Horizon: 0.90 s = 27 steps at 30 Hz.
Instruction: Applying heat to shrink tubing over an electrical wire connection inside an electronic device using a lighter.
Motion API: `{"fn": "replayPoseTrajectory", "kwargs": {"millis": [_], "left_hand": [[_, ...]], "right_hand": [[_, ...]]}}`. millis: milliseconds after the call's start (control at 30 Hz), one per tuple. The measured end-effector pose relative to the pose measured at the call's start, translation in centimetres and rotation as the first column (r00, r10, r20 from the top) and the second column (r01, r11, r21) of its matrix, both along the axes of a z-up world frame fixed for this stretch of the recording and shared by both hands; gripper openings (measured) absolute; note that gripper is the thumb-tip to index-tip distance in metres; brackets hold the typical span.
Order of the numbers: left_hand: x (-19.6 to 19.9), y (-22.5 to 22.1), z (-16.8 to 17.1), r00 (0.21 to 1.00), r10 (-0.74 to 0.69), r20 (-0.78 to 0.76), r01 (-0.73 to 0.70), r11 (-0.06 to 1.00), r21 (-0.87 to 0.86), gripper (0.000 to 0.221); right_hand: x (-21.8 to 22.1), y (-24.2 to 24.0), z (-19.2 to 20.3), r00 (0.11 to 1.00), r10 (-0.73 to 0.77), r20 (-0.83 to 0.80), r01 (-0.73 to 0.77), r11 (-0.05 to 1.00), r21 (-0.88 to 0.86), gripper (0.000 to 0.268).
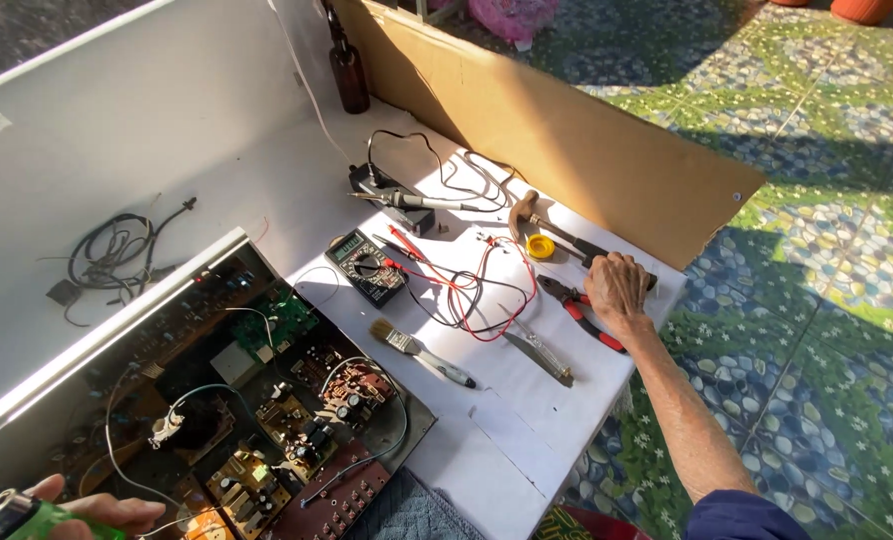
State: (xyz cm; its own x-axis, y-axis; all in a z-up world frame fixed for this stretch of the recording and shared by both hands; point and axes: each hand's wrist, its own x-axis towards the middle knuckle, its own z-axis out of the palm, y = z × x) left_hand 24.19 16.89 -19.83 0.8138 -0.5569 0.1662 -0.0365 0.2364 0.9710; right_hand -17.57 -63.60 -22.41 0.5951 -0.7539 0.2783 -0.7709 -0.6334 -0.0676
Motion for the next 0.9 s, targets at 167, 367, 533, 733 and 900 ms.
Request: {"fn": "replayPoseTrajectory", "kwargs": {"millis": [167,367,533,733,900], "left_hand": [[-15.8,-16.7,10.7,0.973,0.223,0.063,-0.221,0.974,-0.046,0.045],[-22.7,-22.9,17.7,0.874,0.483,0.057,-0.481,0.876,-0.039,0.030],[-21.4,-22.9,16.7,0.878,0.476,0.050,-0.468,0.875,-0.123,0.024],[-21.3,-21.8,16.6,0.815,0.578,0.051,-0.576,0.816,-0.046,0.036],[-21.0,-20.7,16.3,0.808,0.590,-0.003,-0.582,0.796,-0.168,0.027]], "right_hand": [[1.8,3.5,4.1,0.974,0.099,0.202,-0.069,0.986,-0.149,0.008],[7.3,18.1,14.0,0.617,0.385,0.686,-0.624,0.771,0.129,0.011],[12.9,28.6,19.4,0.313,0.351,0.882,-0.903,0.399,0.161,0.013],[16.6,37.8,24.4,0.221,0.150,0.964,-0.974,-0.015,0.226,0.012],[19.1,42.0,24.3,0.180,-0.168,0.969,-0.966,-0.214,0.142,0.015]]}}
